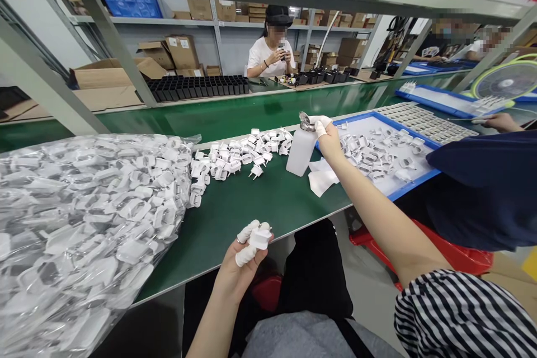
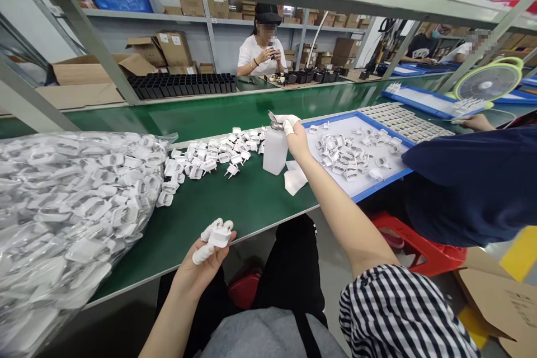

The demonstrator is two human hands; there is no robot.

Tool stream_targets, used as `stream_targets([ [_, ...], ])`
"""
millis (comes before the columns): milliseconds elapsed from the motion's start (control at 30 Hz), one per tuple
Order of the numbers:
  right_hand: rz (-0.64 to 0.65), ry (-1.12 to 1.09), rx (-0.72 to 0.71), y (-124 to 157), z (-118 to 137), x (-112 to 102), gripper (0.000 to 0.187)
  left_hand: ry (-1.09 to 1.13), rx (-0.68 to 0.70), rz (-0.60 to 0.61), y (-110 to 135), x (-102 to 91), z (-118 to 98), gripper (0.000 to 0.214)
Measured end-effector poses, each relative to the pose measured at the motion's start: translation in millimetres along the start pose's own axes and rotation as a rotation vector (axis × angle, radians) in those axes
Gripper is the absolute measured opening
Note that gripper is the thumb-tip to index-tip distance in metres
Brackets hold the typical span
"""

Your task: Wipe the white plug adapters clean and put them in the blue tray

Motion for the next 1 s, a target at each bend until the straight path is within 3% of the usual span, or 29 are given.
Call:
stream_targets([
  [133,-0.027,-0.044,0.020,-2.0,0.9,-0.7,0.032,-0.010,-0.002,-0.026,0.3,-1.7,-0.2,0.035],
  [267,-0.119,-0.116,0.012,8.6,17.4,-11.2,0.036,-0.017,0.007,-0.071,0.5,-8.5,-2.0,0.035],
  [367,-0.210,-0.182,0.046,49.6,33.8,-15.5,0.034,-0.025,0.066,-0.111,1.4,-11.4,-7.5,0.033],
  [433,-0.170,-0.182,0.163,91.5,39.2,-6.7,0.031,-0.020,0.135,-0.131,1.7,-10.5,-13.2,0.031],
  [533,-0.011,-0.116,0.203,155.3,56.0,15.7,0.029,-0.039,0.232,-0.157,0.4,-8.4,-20.4,0.035],
  [667,0.293,0.065,-0.049,207.1,91.2,54.3,0.043,-0.114,0.338,-0.201,0.2,-11.6,-24.3,0.036],
  [800,0.478,0.186,-0.107,220.8,94.9,78.1,0.070,-0.274,0.395,-0.199,3.7,-15.8,-25.3,0.032],
  [933,0.590,0.263,-0.114,219.6,87.8,81.2,0.076,-0.432,0.347,-0.141,3.6,-14.8,-24.5,0.027],
  [1000,0.639,0.280,-0.164,220.7,89.3,80.3,0.078,-0.413,0.362,-0.173,4.5,-17.3,-27.8,0.026],
])
Point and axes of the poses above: each hand's wrist, its own y-axis away from the middle knuckle, its own x-axis out of the palm, z = x × y, the point moved 7 cm from there along -y, towards the middle knuckle, and after that the axes turned 2 degrees about y, right-handed, at the moved point
